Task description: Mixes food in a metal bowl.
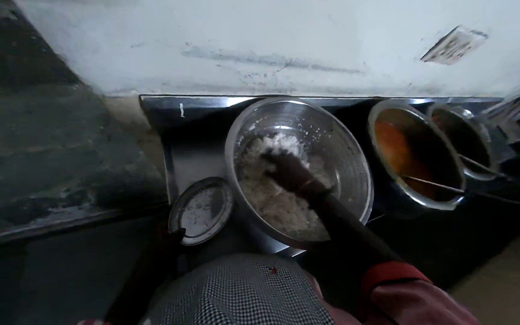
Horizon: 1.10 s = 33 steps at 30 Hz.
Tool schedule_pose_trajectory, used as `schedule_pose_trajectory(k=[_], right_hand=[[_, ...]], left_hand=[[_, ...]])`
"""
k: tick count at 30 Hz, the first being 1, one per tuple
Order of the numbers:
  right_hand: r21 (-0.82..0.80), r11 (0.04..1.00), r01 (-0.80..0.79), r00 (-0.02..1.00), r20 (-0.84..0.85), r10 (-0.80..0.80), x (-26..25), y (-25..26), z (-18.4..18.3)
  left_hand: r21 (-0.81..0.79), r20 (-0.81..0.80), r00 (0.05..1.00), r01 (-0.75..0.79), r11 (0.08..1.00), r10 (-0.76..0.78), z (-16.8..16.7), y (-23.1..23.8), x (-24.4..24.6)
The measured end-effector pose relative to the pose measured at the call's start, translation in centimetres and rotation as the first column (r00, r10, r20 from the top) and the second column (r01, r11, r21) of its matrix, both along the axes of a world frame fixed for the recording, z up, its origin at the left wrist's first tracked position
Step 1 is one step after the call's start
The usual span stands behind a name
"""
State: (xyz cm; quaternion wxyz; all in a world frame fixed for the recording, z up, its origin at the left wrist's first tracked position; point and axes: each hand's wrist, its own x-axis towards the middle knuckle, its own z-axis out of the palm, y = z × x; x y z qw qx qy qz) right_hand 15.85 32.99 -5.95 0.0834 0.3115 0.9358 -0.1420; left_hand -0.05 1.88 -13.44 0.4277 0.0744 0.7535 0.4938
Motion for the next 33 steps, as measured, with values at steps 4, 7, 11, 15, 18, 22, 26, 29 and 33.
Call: schedule_pose_trajectory(k=[4,7,11,15,18,22,26,29,33], right_hand=[[-0.003,0.992,-0.129,0.99,0.047,0.129,-0.4,-0.1,-1.8],[-0.032,0.993,0.118,0.993,0.0,-0.118,0.8,2.8,1.2],[0.038,0.952,0.303,0.953,-0.018,-0.302,3.2,3.5,5.6],[0.128,0.907,0.402,0.911,0.046,-0.41,5.3,3.5,7.1],[0.087,0.879,0.469,0.883,-0.018,-0.469,6.7,4.1,6.7],[0.022,0.882,0.472,0.866,-0.202,-0.458,7.7,5.6,5.8],[-0.07,0.811,0.58,0.783,-0.225,-0.58,6.9,6.7,3.1],[-0.176,0.929,0.326,0.945,0.036,-0.325,5.8,3.2,0.3],[-0.135,0.966,0.222,0.974,0.08,-0.213,8.2,1.1,-0.6]], left_hand=[[0.085,0.0,0.999,0.051,0.995,-0.051,0.3,-0.3,-0.1],[0.054,-0.062,0.997,0.055,0.997,-0.052,0.2,-0.5,-0.2],[-0.052,-0.144,0.972,0.181,0.982,-0.187,0.3,-0.8,-0.5],[-0.038,-0.014,0.991,0.131,0.991,-0.131,1.2,0.0,-0.2],[-0.093,-0.038,0.982,0.182,0.979,-0.186,1.4,-0.2,-0.4],[0.077,-0.005,0.992,0.124,0.989,-0.124,1.3,-0.4,-0.5],[0.128,0.029,0.991,0.123,0.984,-0.127,0.7,-0.6,-0.7],[0.1,-0.005,0.988,0.155,0.983,-0.155,0.5,-0.4,-0.8],[-0.192,-0.021,0.978,0.197,0.961,-0.205,5.8,1.7,0.3]])
